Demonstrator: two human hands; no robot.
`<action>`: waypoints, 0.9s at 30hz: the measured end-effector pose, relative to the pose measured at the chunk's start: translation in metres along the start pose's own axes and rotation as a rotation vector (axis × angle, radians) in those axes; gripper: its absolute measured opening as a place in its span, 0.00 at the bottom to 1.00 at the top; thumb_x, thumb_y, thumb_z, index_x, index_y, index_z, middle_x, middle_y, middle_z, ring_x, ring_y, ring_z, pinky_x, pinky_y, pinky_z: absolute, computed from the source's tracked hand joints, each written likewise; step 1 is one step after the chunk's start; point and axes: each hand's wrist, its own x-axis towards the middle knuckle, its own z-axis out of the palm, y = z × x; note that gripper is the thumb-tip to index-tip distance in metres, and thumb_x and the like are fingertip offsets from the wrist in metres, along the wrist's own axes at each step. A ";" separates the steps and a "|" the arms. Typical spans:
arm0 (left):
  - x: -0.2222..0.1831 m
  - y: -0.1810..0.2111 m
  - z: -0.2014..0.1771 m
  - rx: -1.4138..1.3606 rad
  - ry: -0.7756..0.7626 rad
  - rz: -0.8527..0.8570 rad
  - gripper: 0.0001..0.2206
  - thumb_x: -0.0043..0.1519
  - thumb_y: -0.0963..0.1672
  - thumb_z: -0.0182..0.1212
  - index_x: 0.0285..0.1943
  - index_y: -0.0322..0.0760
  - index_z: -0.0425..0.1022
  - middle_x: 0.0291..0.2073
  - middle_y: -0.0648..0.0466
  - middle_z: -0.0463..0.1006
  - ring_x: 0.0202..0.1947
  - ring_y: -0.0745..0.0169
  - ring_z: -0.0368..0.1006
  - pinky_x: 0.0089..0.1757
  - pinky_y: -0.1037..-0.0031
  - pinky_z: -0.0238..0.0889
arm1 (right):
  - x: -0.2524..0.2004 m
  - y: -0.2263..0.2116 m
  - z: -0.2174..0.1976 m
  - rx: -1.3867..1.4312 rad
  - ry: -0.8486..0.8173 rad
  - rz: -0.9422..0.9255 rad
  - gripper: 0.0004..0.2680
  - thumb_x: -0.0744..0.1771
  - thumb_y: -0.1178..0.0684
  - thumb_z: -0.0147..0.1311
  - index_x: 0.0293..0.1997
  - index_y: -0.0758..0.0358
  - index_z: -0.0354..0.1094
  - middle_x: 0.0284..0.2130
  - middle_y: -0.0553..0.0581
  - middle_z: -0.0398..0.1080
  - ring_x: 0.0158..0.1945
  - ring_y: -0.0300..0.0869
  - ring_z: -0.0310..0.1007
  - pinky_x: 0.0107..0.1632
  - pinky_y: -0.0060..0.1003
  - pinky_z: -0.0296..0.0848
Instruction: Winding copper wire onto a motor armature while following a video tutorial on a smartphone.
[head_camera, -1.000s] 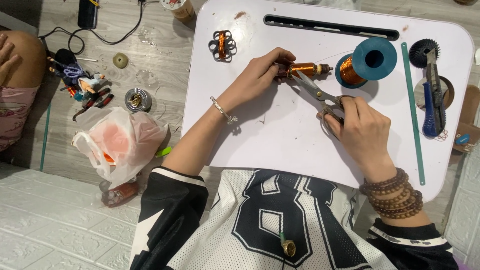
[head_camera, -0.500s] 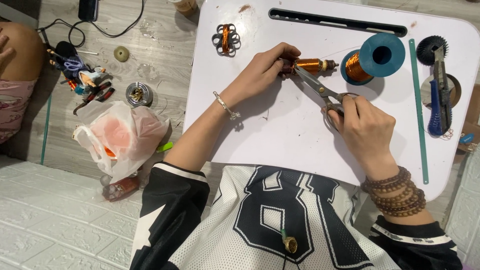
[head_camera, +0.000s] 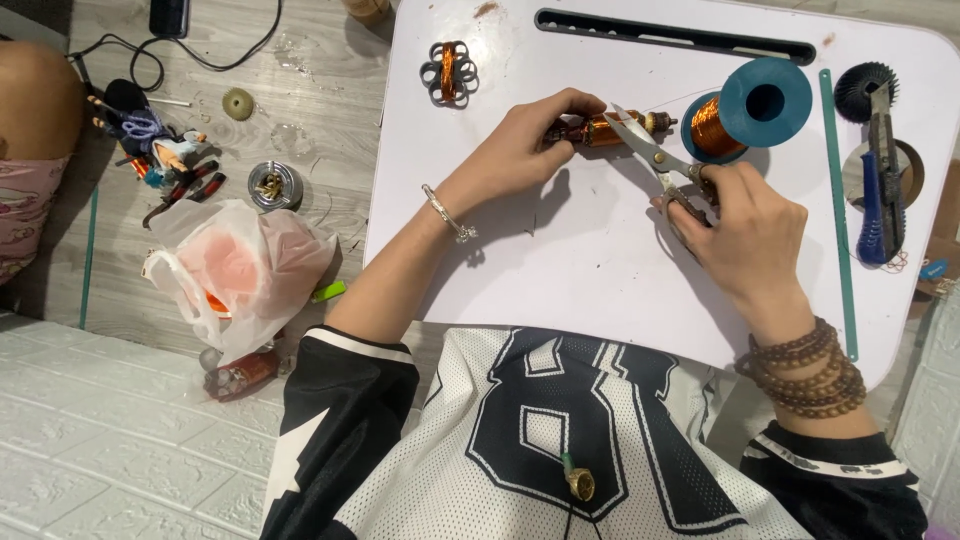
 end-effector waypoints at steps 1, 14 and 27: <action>0.000 0.002 -0.001 -0.001 -0.002 -0.001 0.19 0.60 0.37 0.44 0.61 0.36 0.65 0.57 0.46 0.76 0.59 0.51 0.73 0.57 0.65 0.69 | 0.000 -0.001 -0.001 0.000 -0.001 0.002 0.15 0.66 0.44 0.72 0.47 0.65 0.73 0.37 0.54 0.74 0.33 0.41 0.72 0.26 0.33 0.64; 0.003 0.050 -0.023 -0.489 -0.185 -0.411 0.45 0.51 0.66 0.36 0.68 0.34 0.63 0.65 0.41 0.69 0.56 0.52 0.68 0.55 0.68 0.62 | -0.010 -0.010 -0.019 0.456 -0.081 0.106 0.16 0.63 0.50 0.73 0.44 0.76 0.73 0.33 0.62 0.74 0.31 0.44 0.69 0.34 0.35 0.68; 0.031 0.016 0.012 -0.172 -0.012 -0.357 0.21 0.61 0.49 0.62 0.48 0.20 0.77 0.23 0.46 0.79 0.16 0.64 0.74 0.15 0.77 0.70 | -0.011 -0.017 -0.033 0.689 -0.124 0.326 0.13 0.61 0.59 0.70 0.43 0.76 0.71 0.27 0.67 0.72 0.26 0.52 0.74 0.24 0.35 0.68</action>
